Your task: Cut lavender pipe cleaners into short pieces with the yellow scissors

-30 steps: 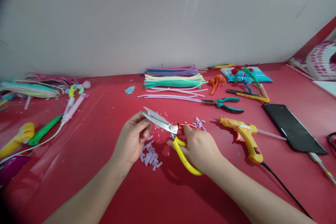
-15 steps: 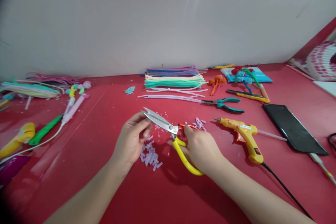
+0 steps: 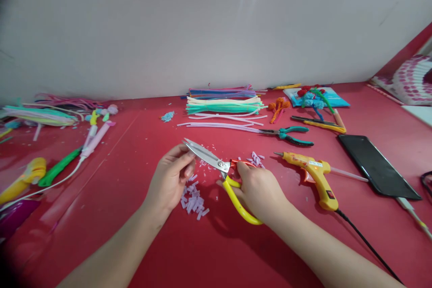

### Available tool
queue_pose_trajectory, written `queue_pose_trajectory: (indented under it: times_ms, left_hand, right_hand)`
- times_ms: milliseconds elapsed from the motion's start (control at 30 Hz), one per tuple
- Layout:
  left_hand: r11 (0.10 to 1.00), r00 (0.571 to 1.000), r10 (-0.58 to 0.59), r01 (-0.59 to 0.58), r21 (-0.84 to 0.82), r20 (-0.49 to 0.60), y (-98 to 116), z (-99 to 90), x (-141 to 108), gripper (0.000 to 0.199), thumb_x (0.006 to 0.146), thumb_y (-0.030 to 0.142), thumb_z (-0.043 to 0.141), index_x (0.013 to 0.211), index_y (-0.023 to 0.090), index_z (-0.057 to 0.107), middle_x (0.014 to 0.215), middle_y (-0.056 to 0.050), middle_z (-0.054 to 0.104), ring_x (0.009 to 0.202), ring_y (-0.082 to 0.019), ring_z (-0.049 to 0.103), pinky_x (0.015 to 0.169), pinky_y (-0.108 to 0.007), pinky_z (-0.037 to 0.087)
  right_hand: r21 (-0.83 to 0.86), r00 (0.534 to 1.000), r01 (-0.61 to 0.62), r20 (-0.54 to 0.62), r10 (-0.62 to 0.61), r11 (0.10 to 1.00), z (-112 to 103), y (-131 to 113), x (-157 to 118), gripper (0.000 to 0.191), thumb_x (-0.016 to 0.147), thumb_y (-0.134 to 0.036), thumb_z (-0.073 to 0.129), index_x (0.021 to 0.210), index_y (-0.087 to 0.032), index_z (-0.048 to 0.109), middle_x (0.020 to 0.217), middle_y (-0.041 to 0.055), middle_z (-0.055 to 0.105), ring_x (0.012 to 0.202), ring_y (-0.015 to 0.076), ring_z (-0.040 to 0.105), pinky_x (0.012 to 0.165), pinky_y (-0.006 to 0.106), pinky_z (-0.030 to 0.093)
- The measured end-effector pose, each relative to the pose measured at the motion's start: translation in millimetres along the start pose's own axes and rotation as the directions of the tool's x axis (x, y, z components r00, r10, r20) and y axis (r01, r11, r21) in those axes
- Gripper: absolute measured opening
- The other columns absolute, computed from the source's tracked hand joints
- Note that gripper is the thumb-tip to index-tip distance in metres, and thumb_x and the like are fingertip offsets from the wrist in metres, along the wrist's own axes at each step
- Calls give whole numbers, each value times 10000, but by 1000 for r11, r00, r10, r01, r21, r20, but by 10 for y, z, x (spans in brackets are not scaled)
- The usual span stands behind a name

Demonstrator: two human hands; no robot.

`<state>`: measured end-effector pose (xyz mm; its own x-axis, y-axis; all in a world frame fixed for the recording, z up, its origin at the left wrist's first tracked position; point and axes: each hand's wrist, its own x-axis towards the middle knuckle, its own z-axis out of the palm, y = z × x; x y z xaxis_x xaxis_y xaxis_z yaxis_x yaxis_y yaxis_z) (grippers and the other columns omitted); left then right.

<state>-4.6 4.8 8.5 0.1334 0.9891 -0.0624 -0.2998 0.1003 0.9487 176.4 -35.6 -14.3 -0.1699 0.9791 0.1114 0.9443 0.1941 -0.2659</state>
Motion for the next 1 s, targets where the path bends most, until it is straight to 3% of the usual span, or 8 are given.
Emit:
queue_pose_trajectory:
  times_ms: [333,467,567,700,867,1000]
  left_hand:
    - [999,999,-47,47,1,-4,10,6,2,136,667,264,569,749,162,530,626,16,552,377,-10,333,344,-162,171]
    - [992,991,-121,118,48,57,-2,37,-15,158,680,287,557,764,157,525,671,-2,572,375,-10,319,348,-161,179]
    - [978,972,-199,189,87,127,-31,69,-42,177,686,301,549,782,154,524,658,-5,564,367,-12,313,343,-163,164]
    - [947,905,-316,283,152,284,-80,111,-89,160,702,295,526,755,144,530,612,2,531,367,-14,307,343,-167,138]
    - [923,838,-379,317,217,392,-102,146,-134,149,715,286,513,720,139,538,600,5,507,387,-17,315,351,-174,147]
    - [924,861,-340,230,307,378,-101,147,-140,146,726,287,503,742,148,546,622,4,524,412,-25,324,382,-171,219]
  right_hand:
    - [28,994,-110,3,109,994,-58,-21,37,330,713,-535,375,683,-208,408,483,-18,448,426,113,425,430,220,191]
    - [159,988,-153,34,149,975,-57,6,64,284,712,-484,406,662,-204,412,512,-15,467,461,114,423,448,220,234]
    - [404,988,-151,81,130,902,-62,-11,67,239,726,-427,415,683,-195,453,576,-10,504,511,108,432,461,212,276]
    - [686,984,-179,108,144,705,-138,-88,55,195,735,-365,428,787,-189,492,601,-33,498,521,86,421,469,196,312]
    - [776,970,-232,226,85,587,-246,-130,47,181,746,-340,418,666,-181,455,472,-71,381,413,60,365,450,199,314]
    - [750,969,-240,221,110,617,-246,-133,39,122,716,-275,434,638,-182,444,468,-73,365,428,59,353,439,187,298]
